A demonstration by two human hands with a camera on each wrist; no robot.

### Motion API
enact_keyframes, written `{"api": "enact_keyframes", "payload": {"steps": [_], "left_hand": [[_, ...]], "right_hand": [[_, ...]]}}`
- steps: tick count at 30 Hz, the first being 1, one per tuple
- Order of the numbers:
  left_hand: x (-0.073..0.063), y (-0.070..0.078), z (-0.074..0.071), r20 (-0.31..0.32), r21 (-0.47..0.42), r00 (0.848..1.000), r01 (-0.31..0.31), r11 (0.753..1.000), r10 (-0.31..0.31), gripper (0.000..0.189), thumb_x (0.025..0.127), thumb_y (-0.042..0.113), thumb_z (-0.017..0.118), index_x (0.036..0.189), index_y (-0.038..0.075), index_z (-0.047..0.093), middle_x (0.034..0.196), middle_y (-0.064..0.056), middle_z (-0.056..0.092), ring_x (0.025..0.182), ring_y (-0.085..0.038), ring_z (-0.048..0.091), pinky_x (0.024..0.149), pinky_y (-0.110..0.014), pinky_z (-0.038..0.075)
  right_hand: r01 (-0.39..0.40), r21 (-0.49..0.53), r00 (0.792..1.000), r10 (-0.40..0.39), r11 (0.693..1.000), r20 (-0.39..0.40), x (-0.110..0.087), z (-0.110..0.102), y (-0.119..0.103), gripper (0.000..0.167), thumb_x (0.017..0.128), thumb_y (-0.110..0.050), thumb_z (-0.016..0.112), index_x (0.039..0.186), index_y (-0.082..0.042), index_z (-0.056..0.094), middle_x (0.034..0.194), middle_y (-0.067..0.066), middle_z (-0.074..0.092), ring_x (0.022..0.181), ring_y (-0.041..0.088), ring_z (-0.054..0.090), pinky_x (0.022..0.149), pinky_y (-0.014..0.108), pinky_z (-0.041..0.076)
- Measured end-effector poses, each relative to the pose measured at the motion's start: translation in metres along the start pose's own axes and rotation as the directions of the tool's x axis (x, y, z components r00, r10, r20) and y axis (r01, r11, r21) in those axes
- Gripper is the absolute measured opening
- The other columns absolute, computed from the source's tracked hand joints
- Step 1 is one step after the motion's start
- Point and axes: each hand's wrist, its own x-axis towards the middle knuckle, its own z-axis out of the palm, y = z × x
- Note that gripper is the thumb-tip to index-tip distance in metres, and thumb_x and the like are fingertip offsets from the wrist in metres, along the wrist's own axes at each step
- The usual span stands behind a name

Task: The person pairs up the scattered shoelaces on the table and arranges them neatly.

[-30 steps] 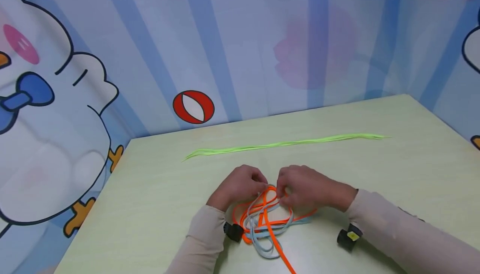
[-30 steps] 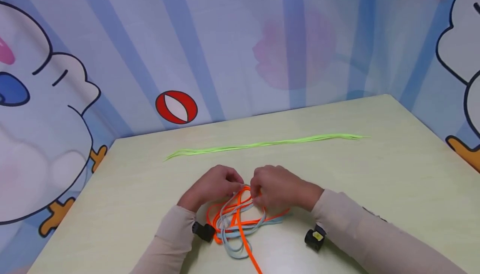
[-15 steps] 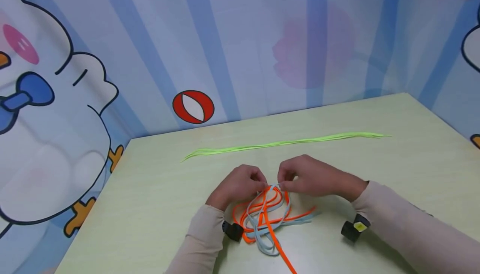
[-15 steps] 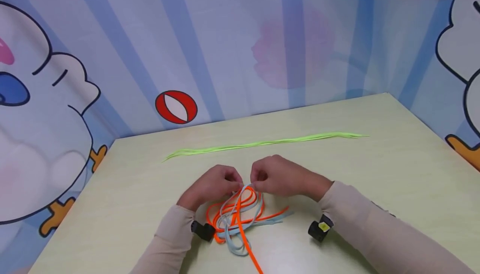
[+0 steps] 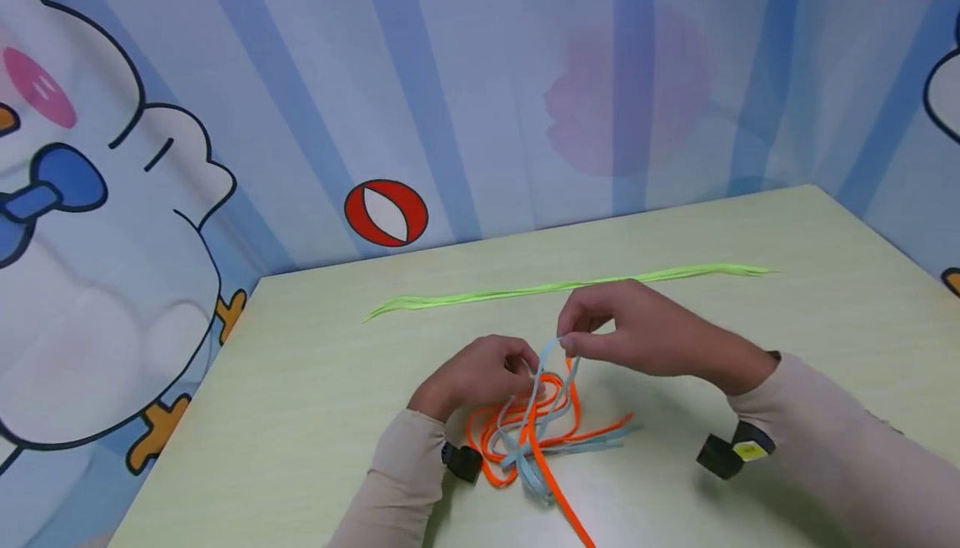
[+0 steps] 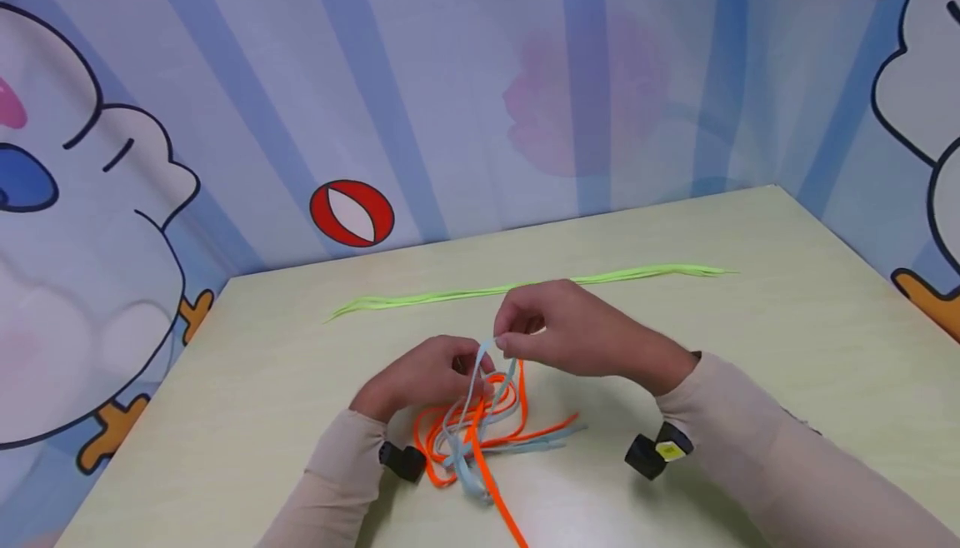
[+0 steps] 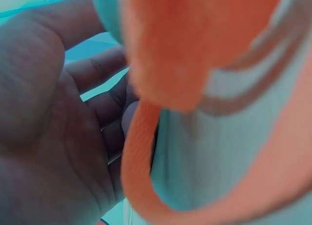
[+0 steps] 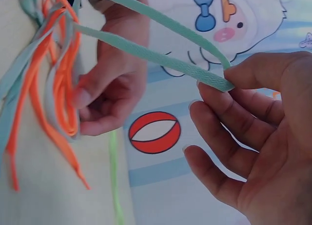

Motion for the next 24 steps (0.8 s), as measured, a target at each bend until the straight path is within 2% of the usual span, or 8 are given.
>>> {"api": "enact_keyframes", "payload": {"steps": [5, 14, 19, 24], "left_hand": [[-0.001, 0.0, 0.001, 0.007, -0.002, 1.0, -0.004, 1.0, 0.004, 0.011, 0.089, 0.025, 0.074, 0.099, 0.022, 0.07, 0.083, 0.003, 0.066, 0.078, -0.016, 0.06, 0.071, -0.032, 0.05], [-0.001, 0.001, 0.003, -0.017, -0.023, 1.0, 0.02, 1.0, -0.02, 0.012, 0.094, 0.035, 0.069, 0.098, 0.023, 0.07, 0.09, 0.005, 0.065, 0.087, -0.018, 0.059, 0.076, -0.035, 0.05], [-0.001, 0.0, 0.003, -0.017, -0.035, 1.0, 0.017, 0.999, -0.018, 0.013, 0.095, 0.037, 0.068, 0.097, 0.024, 0.07, 0.091, 0.005, 0.065, 0.088, -0.018, 0.059, 0.077, -0.035, 0.05], [-0.002, 0.0, 0.003, -0.021, -0.038, 1.0, 0.011, 0.999, -0.012, 0.013, 0.095, 0.036, 0.067, 0.098, 0.023, 0.07, 0.091, 0.005, 0.065, 0.088, -0.018, 0.059, 0.077, -0.035, 0.05]], "right_hand": [[0.022, 0.0, 0.996, -0.022, 1.0, -0.083, -0.008, -0.01, -0.014, 0.004, 0.096, -0.026, 0.068, 0.097, -0.022, 0.069, 0.093, -0.009, 0.069, 0.089, 0.01, 0.065, 0.077, 0.039, 0.051], [0.063, -0.035, 0.976, -0.069, 0.997, -0.207, -0.018, -0.019, -0.03, 0.004, 0.096, -0.022, 0.068, 0.098, -0.025, 0.07, 0.094, -0.01, 0.067, 0.088, 0.008, 0.063, 0.08, 0.037, 0.05], [0.092, -0.063, 0.956, -0.105, 0.994, -0.275, -0.022, -0.023, -0.035, 0.005, 0.096, -0.018, 0.068, 0.097, -0.023, 0.07, 0.093, -0.01, 0.067, 0.085, 0.008, 0.064, 0.081, 0.034, 0.051], [0.127, -0.052, 0.923, -0.137, 0.991, -0.359, -0.027, -0.028, -0.04, 0.009, 0.095, -0.013, 0.069, 0.095, -0.022, 0.07, 0.092, -0.009, 0.068, 0.084, 0.011, 0.066, 0.086, 0.028, 0.05]]}}
